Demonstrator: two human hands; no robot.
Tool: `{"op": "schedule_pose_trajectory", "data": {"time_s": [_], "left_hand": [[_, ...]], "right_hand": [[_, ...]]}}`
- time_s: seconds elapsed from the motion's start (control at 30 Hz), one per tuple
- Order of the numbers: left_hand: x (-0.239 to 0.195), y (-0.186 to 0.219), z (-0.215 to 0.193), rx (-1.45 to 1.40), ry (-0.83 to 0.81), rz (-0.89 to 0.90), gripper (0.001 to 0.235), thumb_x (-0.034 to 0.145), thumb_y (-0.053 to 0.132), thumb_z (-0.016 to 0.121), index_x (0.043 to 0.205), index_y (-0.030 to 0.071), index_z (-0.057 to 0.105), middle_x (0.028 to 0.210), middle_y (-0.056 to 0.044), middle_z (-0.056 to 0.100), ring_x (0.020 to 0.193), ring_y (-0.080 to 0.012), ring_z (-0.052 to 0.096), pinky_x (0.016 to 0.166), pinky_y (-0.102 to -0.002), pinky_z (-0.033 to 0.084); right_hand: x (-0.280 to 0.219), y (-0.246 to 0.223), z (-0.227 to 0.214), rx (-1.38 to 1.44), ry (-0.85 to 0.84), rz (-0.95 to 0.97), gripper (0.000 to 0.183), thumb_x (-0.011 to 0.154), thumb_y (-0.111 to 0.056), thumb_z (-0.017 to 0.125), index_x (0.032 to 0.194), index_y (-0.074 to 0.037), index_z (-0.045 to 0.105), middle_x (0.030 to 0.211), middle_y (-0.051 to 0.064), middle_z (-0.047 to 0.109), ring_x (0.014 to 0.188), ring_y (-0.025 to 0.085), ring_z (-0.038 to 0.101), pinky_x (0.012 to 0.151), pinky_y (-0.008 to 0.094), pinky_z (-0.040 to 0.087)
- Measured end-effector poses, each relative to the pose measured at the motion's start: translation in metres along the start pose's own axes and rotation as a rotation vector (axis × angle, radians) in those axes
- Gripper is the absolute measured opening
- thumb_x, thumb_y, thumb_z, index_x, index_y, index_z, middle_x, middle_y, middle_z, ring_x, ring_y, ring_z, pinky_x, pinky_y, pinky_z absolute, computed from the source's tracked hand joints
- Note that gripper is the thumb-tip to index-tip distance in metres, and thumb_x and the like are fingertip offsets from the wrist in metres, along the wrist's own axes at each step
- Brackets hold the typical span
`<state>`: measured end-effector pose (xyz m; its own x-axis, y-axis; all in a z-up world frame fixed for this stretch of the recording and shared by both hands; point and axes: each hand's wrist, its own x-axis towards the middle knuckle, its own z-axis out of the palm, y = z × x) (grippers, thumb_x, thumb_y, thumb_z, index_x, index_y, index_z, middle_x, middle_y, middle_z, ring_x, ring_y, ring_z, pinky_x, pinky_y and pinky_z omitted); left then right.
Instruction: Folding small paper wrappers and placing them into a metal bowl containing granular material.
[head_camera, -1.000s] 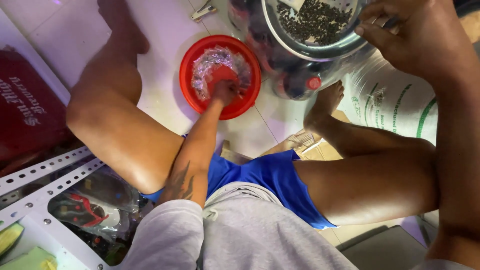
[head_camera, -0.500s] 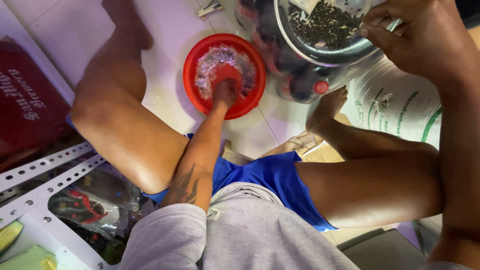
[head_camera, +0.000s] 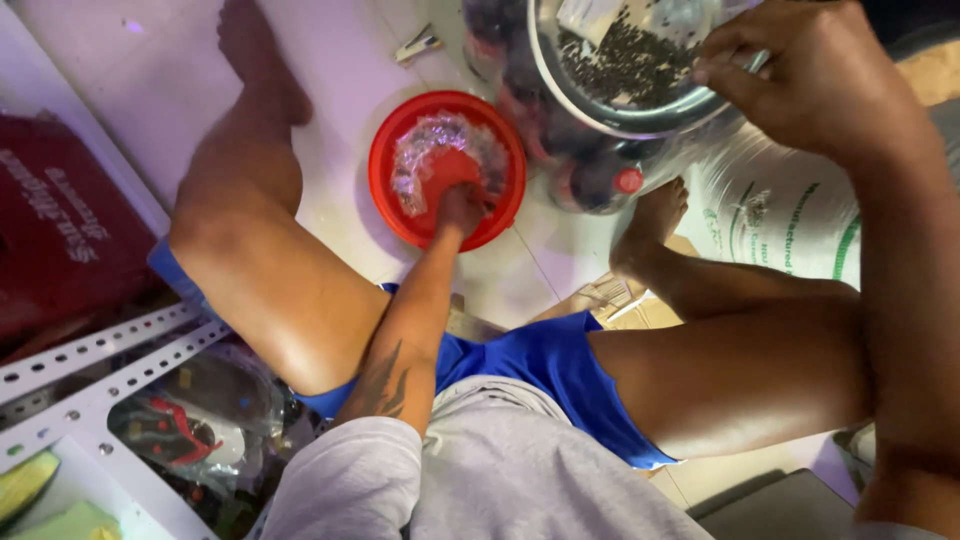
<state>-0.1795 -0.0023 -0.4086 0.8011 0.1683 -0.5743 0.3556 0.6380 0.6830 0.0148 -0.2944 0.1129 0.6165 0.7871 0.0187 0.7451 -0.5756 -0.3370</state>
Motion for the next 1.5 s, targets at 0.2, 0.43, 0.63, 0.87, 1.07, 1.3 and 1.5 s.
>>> {"op": "schedule_pose_trajectory", "data": {"time_s": [0.2,0.43,0.63,0.87,1.07,1.3,1.5], "left_hand": [[-0.046,0.016,0.030,0.868,0.230,0.192,0.016,0.084,0.006,0.078,0.099,0.004,0.073,0.097,-0.011,0.073,0.083,-0.0287,0.068,0.072,-0.040,0.061],[-0.037,0.020,0.039,1.065,0.327,0.381,0.023,0.087,0.017,0.086,0.096,0.005,0.068,0.095,-0.014,0.070,0.081,-0.0359,0.067,0.079,-0.045,0.058],[-0.039,0.021,0.043,1.030,0.297,0.388,0.033,0.087,0.027,0.086,0.109,0.010,0.069,0.103,-0.010,0.070,0.091,-0.0338,0.069,0.087,-0.045,0.057],[-0.051,0.032,0.046,1.021,0.331,0.334,0.028,0.084,0.018,0.085,0.103,0.004,0.069,0.092,-0.012,0.072,0.078,-0.0350,0.068,0.075,-0.046,0.060],[-0.047,0.026,0.044,1.046,0.360,0.493,0.041,0.080,0.016,0.087,0.114,0.004,0.069,0.109,-0.020,0.074,0.097,-0.0435,0.069,0.086,-0.050,0.059],[-0.019,0.005,0.040,-0.129,0.118,0.185,0.034,0.098,-0.002,0.057,0.130,0.001,0.065,0.099,-0.012,0.071,0.080,-0.0261,0.073,0.067,-0.034,0.058],[-0.053,0.033,0.054,0.941,0.311,0.293,0.061,0.086,0.004,0.077,0.144,0.010,0.063,0.128,-0.017,0.069,0.101,-0.0325,0.074,0.088,-0.040,0.065]], "right_hand": [[-0.008,-0.001,0.000,0.038,0.004,0.051,0.025,0.109,0.007,0.088,0.132,0.015,0.085,0.112,0.028,0.081,0.073,0.034,0.069,0.066,0.044,0.055],[-0.003,0.000,0.002,0.016,-0.015,0.042,0.025,0.108,0.008,0.089,0.131,0.017,0.084,0.115,0.028,0.083,0.071,0.034,0.072,0.063,0.043,0.057],[0.001,0.002,0.005,-0.021,-0.036,0.027,0.025,0.107,0.007,0.089,0.130,0.017,0.084,0.114,0.029,0.083,0.070,0.035,0.073,0.061,0.043,0.057],[0.005,0.000,0.005,-0.010,-0.045,0.013,0.025,0.108,0.007,0.091,0.129,0.017,0.085,0.113,0.028,0.082,0.069,0.033,0.070,0.064,0.043,0.056],[0.005,-0.004,0.003,0.029,-0.017,0.017,0.019,0.109,0.010,0.090,0.126,0.017,0.084,0.113,0.027,0.082,0.073,0.032,0.071,0.063,0.042,0.056],[-0.001,0.004,0.005,-0.069,-0.062,0.042,0.025,0.111,0.003,0.091,0.132,0.015,0.086,0.114,0.027,0.084,0.063,0.032,0.070,0.059,0.043,0.056],[-0.002,0.006,0.006,-0.076,-0.066,0.053,0.026,0.111,0.003,0.091,0.134,0.014,0.086,0.116,0.027,0.084,0.066,0.031,0.072,0.059,0.040,0.057]]}}
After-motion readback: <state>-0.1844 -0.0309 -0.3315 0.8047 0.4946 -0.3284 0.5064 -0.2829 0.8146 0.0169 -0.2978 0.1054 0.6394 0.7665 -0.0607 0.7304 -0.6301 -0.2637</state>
